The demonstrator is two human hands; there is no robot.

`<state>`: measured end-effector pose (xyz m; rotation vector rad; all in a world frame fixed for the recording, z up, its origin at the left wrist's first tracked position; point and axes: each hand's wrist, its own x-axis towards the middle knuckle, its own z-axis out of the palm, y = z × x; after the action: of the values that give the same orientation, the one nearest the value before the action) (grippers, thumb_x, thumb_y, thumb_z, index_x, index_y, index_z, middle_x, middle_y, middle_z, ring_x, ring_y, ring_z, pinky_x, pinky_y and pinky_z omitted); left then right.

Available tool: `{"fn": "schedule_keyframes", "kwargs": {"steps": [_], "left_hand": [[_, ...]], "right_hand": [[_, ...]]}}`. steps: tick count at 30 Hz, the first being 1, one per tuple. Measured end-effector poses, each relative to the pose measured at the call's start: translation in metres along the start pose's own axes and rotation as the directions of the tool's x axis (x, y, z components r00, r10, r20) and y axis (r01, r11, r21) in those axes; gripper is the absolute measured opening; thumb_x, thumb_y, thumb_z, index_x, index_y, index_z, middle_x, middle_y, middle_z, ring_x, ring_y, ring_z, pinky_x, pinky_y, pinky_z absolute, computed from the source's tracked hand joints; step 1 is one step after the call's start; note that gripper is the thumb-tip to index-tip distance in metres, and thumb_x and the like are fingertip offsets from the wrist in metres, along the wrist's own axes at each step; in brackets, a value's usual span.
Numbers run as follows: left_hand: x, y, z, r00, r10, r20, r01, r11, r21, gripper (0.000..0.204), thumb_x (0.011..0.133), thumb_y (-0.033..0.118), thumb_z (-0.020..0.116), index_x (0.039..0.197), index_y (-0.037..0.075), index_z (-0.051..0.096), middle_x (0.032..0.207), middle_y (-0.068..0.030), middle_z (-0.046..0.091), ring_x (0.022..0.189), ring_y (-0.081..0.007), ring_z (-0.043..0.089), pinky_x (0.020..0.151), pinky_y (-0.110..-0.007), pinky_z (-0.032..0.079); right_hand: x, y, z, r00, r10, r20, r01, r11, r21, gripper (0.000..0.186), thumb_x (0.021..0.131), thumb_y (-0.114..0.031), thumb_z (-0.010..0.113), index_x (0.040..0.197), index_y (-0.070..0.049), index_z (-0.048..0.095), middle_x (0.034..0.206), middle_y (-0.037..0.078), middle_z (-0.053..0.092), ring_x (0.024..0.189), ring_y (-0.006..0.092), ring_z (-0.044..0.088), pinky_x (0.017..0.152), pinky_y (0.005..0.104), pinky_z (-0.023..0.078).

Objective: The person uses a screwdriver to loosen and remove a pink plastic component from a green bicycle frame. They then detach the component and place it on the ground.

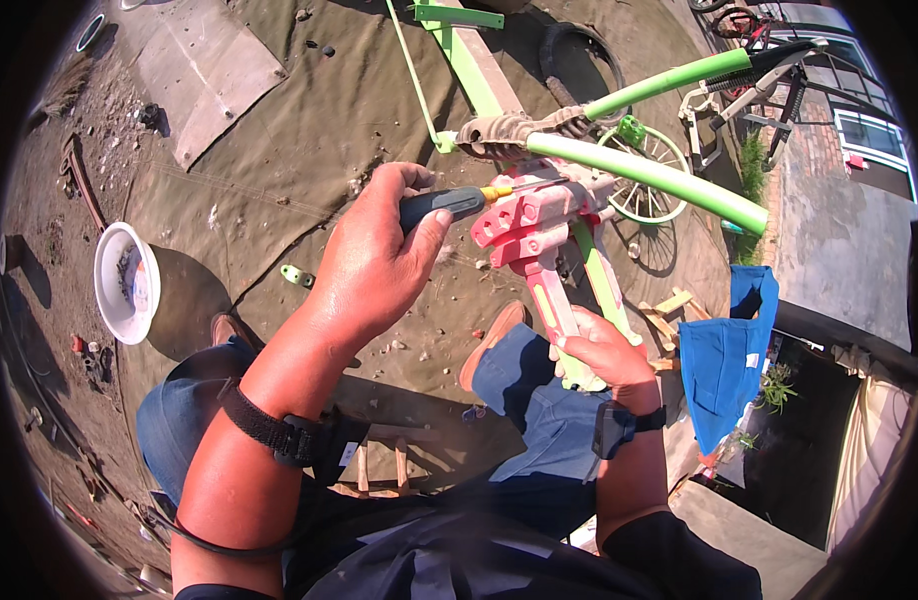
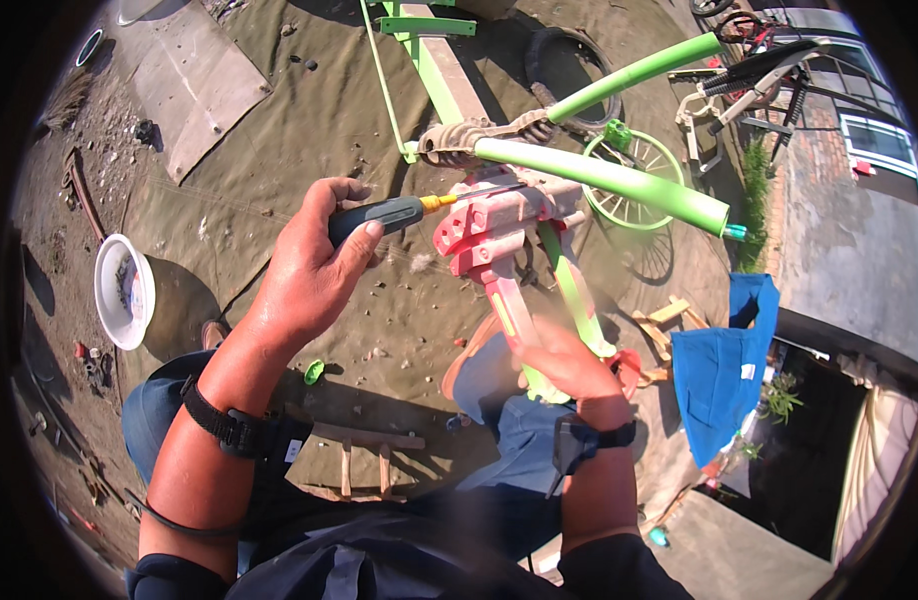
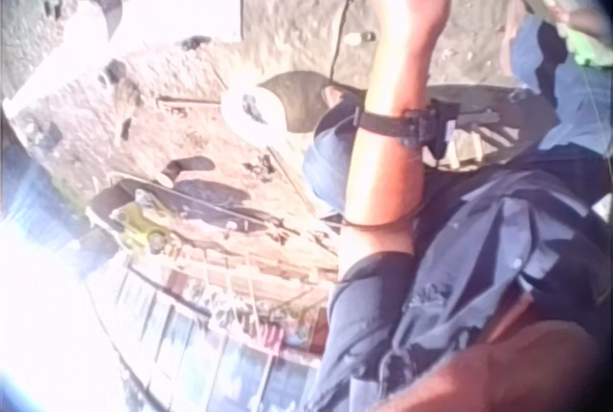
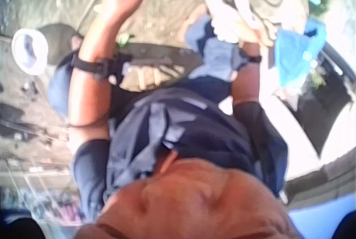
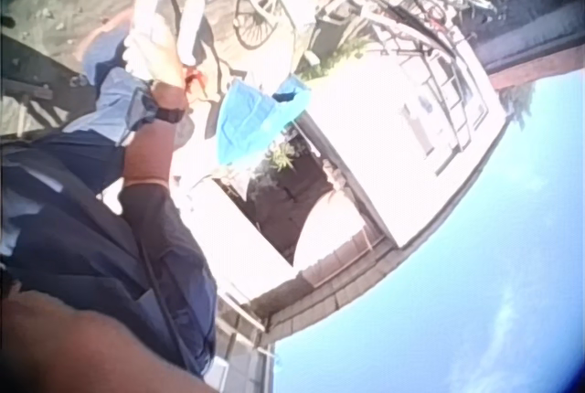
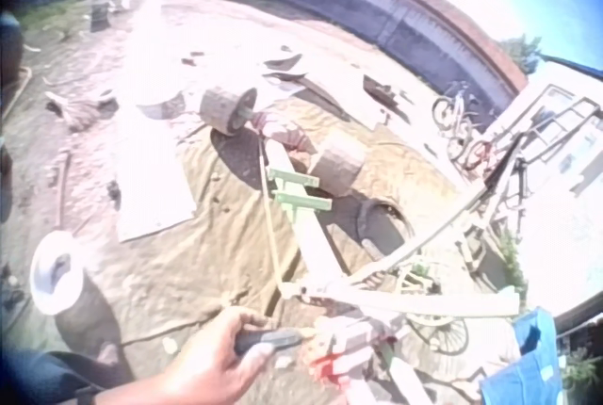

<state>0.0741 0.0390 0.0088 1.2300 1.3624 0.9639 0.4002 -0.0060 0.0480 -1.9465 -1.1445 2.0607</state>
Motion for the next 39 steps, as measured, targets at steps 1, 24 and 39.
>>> {"fn": "schedule_keyframes", "kwargs": {"steps": [1, 24, 39], "left_hand": [[0.003, 0.006, -0.004, 0.987, -0.15, 0.062, 0.154, 0.986, -0.066, 0.039, 0.096, 0.015, 0.067, 0.128, 0.0, 0.049, 0.104, -0.0139, 0.062, 0.091, -0.0213, 0.064, 0.08, -0.034, 0.052], [0.013, 0.0, -0.006, 0.951, -0.287, 0.117, 0.309, 0.91, -0.277, 0.038, 0.099, 0.019, 0.063, 0.129, 0.002, 0.047, 0.099, -0.0068, 0.063, 0.079, -0.0105, 0.064, 0.062, -0.026, 0.049], [0.013, 0.002, -0.008, 0.924, -0.36, 0.126, 0.382, 0.879, -0.287, 0.036, 0.099, 0.021, 0.064, 0.126, 0.003, 0.049, 0.102, -0.0066, 0.062, 0.078, -0.0107, 0.065, 0.059, -0.025, 0.047]], "right_hand": [[0.001, 0.001, -0.001, 1.0, 0.007, 0.006, -0.007, 1.0, 0.008, 0.028, 0.099, -0.027, 0.064, 0.116, -0.005, 0.058, 0.086, 0.003, 0.061, 0.069, 0.0132, 0.062, 0.063, 0.0279, 0.049], [-0.001, -0.006, -0.001, 0.998, 0.067, 0.012, -0.067, 0.998, 0.003, 0.026, 0.094, -0.019, 0.059, 0.115, -0.004, 0.056, 0.089, 0.004, 0.061, 0.069, 0.0141, 0.061, 0.063, 0.0286, 0.048], [-0.002, -0.012, 0.001, 0.997, 0.074, 0.018, -0.073, 0.997, -0.034, 0.029, 0.092, -0.02, 0.06, 0.116, -0.004, 0.055, 0.089, 0.005, 0.061, 0.069, 0.0141, 0.062, 0.061, 0.0283, 0.05]]}}
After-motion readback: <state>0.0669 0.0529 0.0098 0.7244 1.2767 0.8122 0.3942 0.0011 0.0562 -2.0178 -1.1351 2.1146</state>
